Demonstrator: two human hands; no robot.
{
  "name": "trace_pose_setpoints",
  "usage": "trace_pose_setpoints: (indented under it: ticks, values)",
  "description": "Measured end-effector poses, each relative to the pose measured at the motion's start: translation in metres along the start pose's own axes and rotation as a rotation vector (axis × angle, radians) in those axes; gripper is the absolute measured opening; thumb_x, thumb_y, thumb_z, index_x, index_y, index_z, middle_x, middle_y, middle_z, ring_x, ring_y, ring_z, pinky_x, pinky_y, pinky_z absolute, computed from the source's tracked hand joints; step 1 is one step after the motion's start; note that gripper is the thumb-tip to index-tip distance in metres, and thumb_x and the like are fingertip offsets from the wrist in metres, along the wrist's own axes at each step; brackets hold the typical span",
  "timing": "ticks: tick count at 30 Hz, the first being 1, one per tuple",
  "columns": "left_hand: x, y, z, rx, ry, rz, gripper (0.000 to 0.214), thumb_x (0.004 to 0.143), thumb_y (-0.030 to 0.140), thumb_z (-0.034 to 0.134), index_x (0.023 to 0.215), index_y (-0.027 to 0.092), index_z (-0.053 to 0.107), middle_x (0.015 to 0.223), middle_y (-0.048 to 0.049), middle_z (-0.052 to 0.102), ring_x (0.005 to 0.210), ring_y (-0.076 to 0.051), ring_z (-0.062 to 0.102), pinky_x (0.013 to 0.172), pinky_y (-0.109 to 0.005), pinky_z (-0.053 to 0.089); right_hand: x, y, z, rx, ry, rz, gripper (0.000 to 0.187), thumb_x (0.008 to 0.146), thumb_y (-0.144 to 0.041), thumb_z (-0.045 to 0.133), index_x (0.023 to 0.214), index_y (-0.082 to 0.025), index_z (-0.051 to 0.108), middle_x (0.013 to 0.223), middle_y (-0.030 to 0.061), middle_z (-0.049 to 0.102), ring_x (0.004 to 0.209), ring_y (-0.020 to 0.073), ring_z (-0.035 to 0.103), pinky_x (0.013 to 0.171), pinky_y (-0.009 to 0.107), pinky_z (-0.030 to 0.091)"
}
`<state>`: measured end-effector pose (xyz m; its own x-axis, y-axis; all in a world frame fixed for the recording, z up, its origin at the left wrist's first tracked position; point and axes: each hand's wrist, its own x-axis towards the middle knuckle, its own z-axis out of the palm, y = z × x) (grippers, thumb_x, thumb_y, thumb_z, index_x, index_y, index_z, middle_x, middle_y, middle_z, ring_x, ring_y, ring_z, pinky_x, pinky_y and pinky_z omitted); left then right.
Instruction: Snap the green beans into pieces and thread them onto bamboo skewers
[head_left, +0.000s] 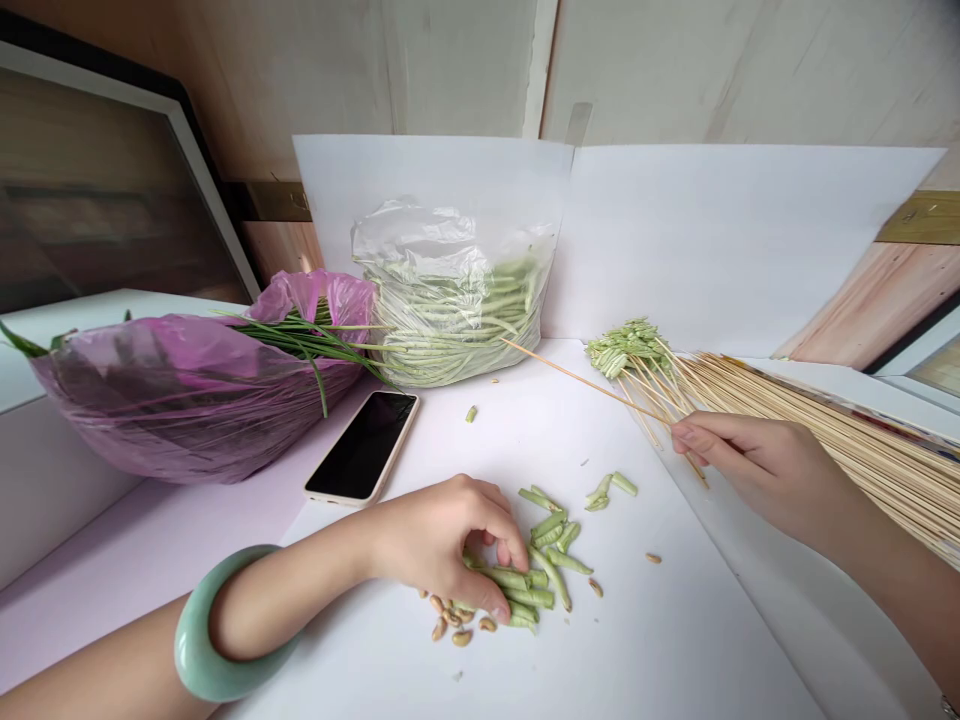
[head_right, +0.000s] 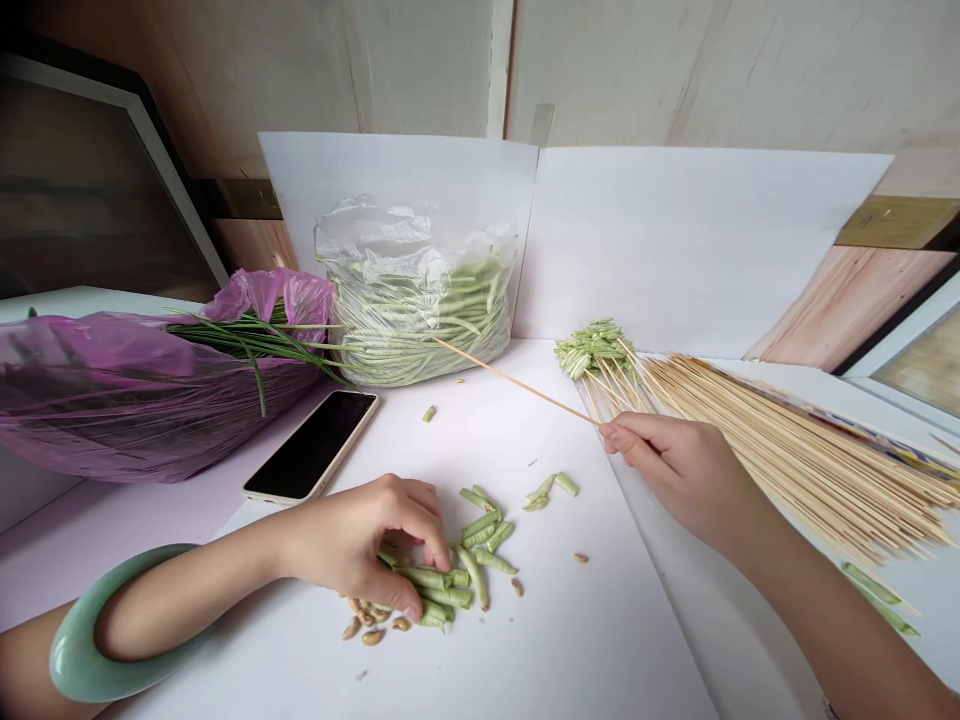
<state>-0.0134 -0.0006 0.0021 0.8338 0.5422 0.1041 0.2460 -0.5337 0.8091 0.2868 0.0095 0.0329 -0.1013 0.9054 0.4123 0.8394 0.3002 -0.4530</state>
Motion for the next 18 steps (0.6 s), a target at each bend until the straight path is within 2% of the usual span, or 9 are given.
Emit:
trace_pose_setpoints:
  ticks: [3,7,9,13,16,18]
  values:
    - [-0.001,0.001,-0.001,-0.094,-0.033,-0.073,0.021,0.074,0.031,0.068,0.089,0.018,0.075,0.076,-0.0076,0.066,0.065,-0.016,0.059,0.057,-0.022,0.045,-0.001,-0.003,0.000,-0.004,-0.075,0.018,0.032,0.079,-0.043,0.049,0.059,-0.021,0.061,0.059,0.0027,0.063,0.057,0.0196,0.057,0.056,0.030,0.043]
    - [0.000,-0.002,-0.001,-0.207,-0.005,-0.155,0.020,0.075,0.027,0.066,0.091,0.018,0.074,0.074,-0.0067,0.066,0.066,-0.016,0.060,0.059,-0.023,0.045,-0.001,0.000,0.004,0.021,-0.053,0.022,0.029,0.076,-0.042,0.051,0.074,-0.022,0.071,0.082,0.0060,0.074,0.059,0.0212,0.062,0.058,0.033,0.048]
    - [0.001,-0.004,0.000,-0.232,0.105,-0.162,0.021,0.075,0.025,0.066,0.093,0.017,0.073,0.074,-0.0056,0.066,0.067,-0.015,0.059,0.061,-0.023,0.045,-0.002,0.002,0.006,0.022,-0.036,0.027,0.031,0.076,-0.043,0.052,0.082,-0.021,0.073,0.089,0.0073,0.075,0.063,0.0224,0.064,0.060,0.034,0.051]
    - [0.007,-0.009,-0.001,-0.394,0.458,-0.170,0.021,0.073,0.027,0.068,0.088,0.014,0.071,0.074,-0.0041,0.064,0.068,-0.013,0.055,0.066,-0.025,0.043,-0.005,0.002,0.008,0.046,-0.039,0.053,0.038,0.079,-0.040,0.052,0.102,-0.017,0.073,0.089,0.0084,0.075,0.077,0.0257,0.068,0.067,0.035,0.055]
    - [0.010,-0.015,-0.003,-0.562,0.673,-0.212,0.023,0.070,0.032,0.071,0.081,0.012,0.068,0.069,-0.0021,0.061,0.063,-0.012,0.052,0.065,-0.026,0.042,-0.007,0.003,0.010,0.103,-0.112,0.043,0.041,0.083,-0.042,0.050,0.111,-0.019,0.070,0.100,0.0072,0.074,0.091,0.0278,0.068,0.075,0.037,0.056]
    - [0.011,-0.018,-0.005,-0.677,0.758,-0.247,0.022,0.070,0.031,0.071,0.080,0.011,0.067,0.067,-0.0018,0.060,0.063,-0.011,0.053,0.066,-0.025,0.042,-0.008,0.005,0.012,0.132,-0.180,0.000,0.037,0.084,-0.040,0.051,0.111,-0.023,0.070,0.111,0.0039,0.071,0.103,0.0278,0.064,0.084,0.038,0.054]
